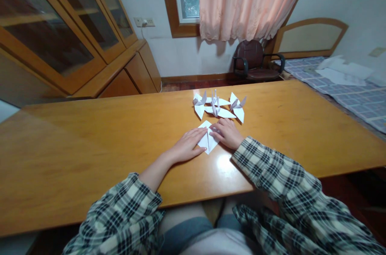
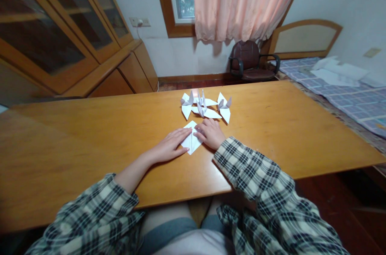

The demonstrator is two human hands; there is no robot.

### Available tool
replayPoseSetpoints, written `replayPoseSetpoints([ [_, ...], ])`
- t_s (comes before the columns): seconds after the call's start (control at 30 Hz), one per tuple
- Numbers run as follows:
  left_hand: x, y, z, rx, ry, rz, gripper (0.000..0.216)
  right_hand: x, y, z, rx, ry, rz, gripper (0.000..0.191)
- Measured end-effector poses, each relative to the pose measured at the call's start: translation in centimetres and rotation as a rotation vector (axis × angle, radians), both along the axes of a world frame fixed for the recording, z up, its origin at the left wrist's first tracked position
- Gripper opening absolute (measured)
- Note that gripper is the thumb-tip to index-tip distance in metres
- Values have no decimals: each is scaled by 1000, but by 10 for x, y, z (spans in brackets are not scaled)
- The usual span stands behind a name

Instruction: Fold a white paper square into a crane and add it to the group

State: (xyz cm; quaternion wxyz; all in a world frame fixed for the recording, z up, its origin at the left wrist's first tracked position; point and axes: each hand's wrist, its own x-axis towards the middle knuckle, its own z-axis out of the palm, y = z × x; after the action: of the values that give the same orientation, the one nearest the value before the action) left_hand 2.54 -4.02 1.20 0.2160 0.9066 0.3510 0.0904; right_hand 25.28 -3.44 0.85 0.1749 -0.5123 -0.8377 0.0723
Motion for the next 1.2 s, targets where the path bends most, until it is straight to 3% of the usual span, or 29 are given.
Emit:
replayPoseSetpoints([
  [0.43, 3, -4, 3, -70, -22, 55, 77, -9, 14, -4, -28, 174, 13, 20],
  [1.03, 5, -2, 3, -55, -41, 41, 80, -14, 12, -4, -20, 61, -30, 19],
  [1.2, 6, -2, 4, -53, -66, 13, 65, -16, 11, -5, -17, 34, -48, 16],
])
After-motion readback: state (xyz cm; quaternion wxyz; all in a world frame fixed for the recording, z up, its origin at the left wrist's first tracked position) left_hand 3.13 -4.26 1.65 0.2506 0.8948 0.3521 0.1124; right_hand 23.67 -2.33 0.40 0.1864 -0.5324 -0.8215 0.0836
